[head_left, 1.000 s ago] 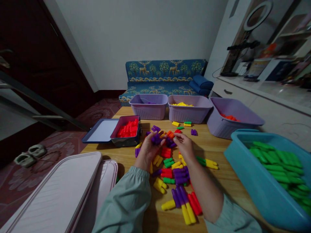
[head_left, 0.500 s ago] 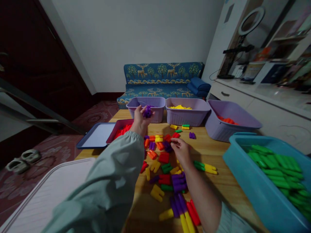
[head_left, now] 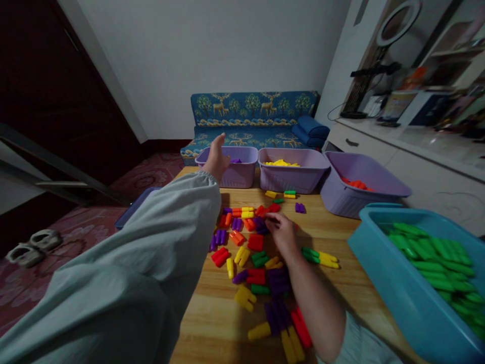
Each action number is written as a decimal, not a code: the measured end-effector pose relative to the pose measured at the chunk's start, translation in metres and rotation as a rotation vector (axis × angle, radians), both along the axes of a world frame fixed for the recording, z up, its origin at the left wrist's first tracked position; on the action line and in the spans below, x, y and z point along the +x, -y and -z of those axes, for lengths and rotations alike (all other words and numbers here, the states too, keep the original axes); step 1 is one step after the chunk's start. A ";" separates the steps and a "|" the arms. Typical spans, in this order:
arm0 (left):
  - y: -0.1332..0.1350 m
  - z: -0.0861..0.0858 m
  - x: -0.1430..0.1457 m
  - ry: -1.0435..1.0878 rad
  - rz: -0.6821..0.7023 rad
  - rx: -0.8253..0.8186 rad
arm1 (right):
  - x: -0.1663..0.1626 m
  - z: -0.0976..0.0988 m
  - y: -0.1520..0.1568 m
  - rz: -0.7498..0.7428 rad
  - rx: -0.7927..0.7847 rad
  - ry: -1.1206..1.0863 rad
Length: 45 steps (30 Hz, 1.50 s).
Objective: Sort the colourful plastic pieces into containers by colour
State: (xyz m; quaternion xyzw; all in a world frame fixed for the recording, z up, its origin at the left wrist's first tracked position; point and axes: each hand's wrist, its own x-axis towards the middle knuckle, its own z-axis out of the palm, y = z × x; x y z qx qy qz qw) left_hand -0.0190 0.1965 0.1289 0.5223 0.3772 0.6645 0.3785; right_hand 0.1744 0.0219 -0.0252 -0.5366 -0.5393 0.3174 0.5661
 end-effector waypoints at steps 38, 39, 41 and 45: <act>0.180 0.087 0.025 -1.494 -0.119 -0.387 | -0.009 -0.007 0.007 -0.117 0.159 0.566; 0.182 0.088 0.026 -1.496 -0.129 -0.389 | -0.009 -0.008 0.008 -0.133 0.166 0.606; 0.184 0.091 0.027 -1.493 -0.162 -0.396 | -0.010 -0.008 0.010 -0.147 0.168 0.657; 0.186 0.099 0.026 -1.356 -0.229 -0.382 | -0.009 -0.010 0.012 -0.149 0.166 0.717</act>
